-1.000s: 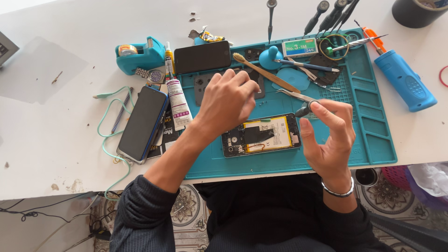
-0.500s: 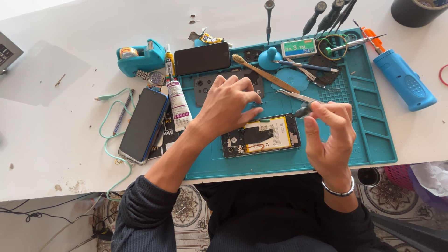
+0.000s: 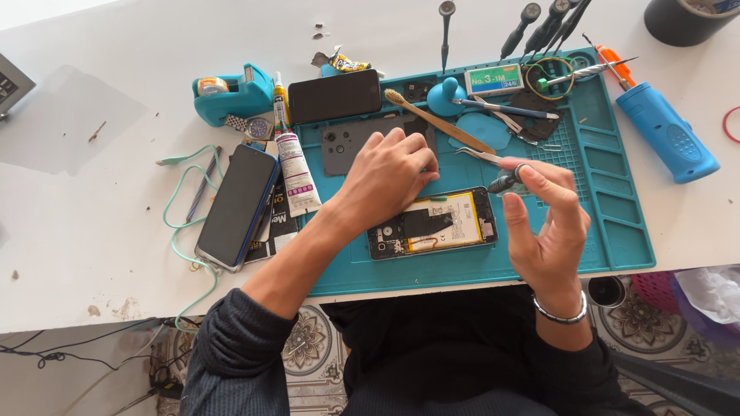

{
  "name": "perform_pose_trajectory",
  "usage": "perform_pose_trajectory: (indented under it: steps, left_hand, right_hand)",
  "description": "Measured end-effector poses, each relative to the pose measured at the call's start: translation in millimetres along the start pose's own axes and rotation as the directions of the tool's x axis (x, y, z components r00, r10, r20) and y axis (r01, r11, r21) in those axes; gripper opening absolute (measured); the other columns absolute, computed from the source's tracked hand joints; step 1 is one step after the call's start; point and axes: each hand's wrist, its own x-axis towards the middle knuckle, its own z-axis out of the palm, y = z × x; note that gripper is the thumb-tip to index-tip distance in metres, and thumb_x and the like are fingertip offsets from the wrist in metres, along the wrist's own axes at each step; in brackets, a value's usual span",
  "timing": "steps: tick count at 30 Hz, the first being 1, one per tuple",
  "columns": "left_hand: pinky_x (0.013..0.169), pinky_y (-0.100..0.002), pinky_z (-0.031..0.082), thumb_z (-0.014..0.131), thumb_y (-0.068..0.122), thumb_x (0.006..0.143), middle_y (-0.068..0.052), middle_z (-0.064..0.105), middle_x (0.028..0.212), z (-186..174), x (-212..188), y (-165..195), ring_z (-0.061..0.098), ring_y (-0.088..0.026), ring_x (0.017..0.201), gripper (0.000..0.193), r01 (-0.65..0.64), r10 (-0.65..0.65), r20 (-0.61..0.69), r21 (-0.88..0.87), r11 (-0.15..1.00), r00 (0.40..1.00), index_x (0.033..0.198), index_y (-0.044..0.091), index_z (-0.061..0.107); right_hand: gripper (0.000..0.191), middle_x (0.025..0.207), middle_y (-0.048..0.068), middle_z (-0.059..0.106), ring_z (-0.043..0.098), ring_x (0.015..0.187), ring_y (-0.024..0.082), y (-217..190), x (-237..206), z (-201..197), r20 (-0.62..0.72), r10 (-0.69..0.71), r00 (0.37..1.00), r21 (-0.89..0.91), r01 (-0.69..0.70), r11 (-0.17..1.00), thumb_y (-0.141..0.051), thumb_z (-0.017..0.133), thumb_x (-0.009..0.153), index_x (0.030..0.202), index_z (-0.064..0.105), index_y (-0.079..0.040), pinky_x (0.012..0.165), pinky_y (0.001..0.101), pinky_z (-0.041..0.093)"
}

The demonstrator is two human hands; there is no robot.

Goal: The person disassembles a smartphone on a repair mat, prying off the back cover and separating the display assembly by hand, then removes internal components including the battery. They then use a screwdriver to unscrew and work on the exposed internal board.

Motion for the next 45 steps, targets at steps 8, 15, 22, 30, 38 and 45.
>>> perform_pose_trajectory:
  steps: [8, 15, 22, 30, 38, 45]
  left_hand:
    - [0.08, -0.04, 0.044, 0.071, 0.021, 0.093, -0.002, 0.064, 0.091, -6.0, 0.0, 1.0, 0.058, -0.023, 0.09, 0.009, 0.005, -0.005, -0.015, 0.005, 1.0, 1.0, 0.091, 0.012, 0.071]
    - [0.079, -0.04, 0.045, 0.07, 0.023, 0.098, -0.003, 0.066, 0.093, -8.1, 1.3, -0.5, 0.059, -0.022, 0.089, 0.016, 0.022, -0.023, -0.068, -0.015, 1.0, 0.997, 0.103, 0.008, 0.074]
    - [0.079, -0.04, 0.045, 0.073, 0.027, 0.093, -0.003, 0.065, 0.092, -14.7, 0.8, -4.4, 0.059, -0.022, 0.088, 0.019, 0.017, -0.018, -0.028, -0.02, 1.0, 0.999, 0.101, 0.01, 0.075]
    - [0.082, -0.039, 0.046, 0.078, 0.029, 0.089, -0.002, 0.064, 0.095, -10.2, 1.1, -2.2, 0.058, -0.021, 0.091, 0.019, -0.003, 0.003, 0.0, -0.042, 0.999, 1.0, 0.098, 0.012, 0.076]
    - [0.078, -0.039, 0.046, 0.08, 0.029, 0.087, -0.002, 0.064, 0.093, -9.5, -0.1, -3.4, 0.058, -0.021, 0.09, 0.018, 0.011, -0.009, 0.037, -0.037, 0.999, 0.999, 0.089, 0.012, 0.077]
    - [0.077, -0.038, 0.047, 0.077, 0.022, 0.086, 0.0, 0.064, 0.093, -5.1, -0.2, -3.9, 0.059, -0.021, 0.089, 0.009, 0.002, -0.002, 0.006, -0.058, 0.998, 1.0, 0.087, 0.013, 0.077]
  right_hand:
    - [0.034, 0.119, 0.017, 0.061, 0.062, 0.104, 0.02, 2.8, -3.2, -1.5, -0.03, 0.027, 0.999, -0.047, -0.028, 0.999, -0.003, 0.071, 0.105, 0.134, 0.055, -0.004, 0.093, 0.0294, 0.053]
    - [0.037, 0.116, 0.014, 0.065, 0.061, 0.101, 0.019, -1.8, 1.9, -2.7, 0.006, 0.011, 1.0, -0.109, -0.01, 0.994, 0.0, 0.073, 0.1, 0.134, 0.057, -0.003, 0.09, 0.0296, 0.052]
    - [0.039, 0.116, 0.013, 0.067, 0.061, 0.108, 0.023, -5.6, 3.6, -2.3, -0.009, 0.039, 0.999, -0.045, -0.039, 0.998, 0.0, 0.074, 0.097, 0.132, 0.058, -0.002, 0.095, 0.0316, 0.052]
    - [0.039, 0.121, 0.014, 0.07, 0.065, 0.112, 0.024, -3.8, 1.9, -1.6, -0.014, 0.055, 0.998, -0.024, -0.056, 0.998, 0.001, 0.072, 0.099, 0.136, 0.06, -0.003, 0.102, 0.0342, 0.053]
    - [0.041, 0.124, 0.018, 0.066, 0.065, 0.115, 0.023, -2.9, 0.5, -1.6, 0.0, 0.027, 1.0, -0.035, -0.027, 0.999, 0.004, 0.071, 0.101, 0.138, 0.055, -0.003, 0.101, 0.0317, 0.053]
    - [0.045, 0.119, 0.013, 0.059, 0.07, 0.11, 0.023, 11.8, -8.0, 3.8, -0.022, 0.035, 0.999, 0.051, -0.034, 0.998, 0.008, 0.072, 0.104, 0.134, 0.041, -0.004, 0.097, 0.0302, 0.057]
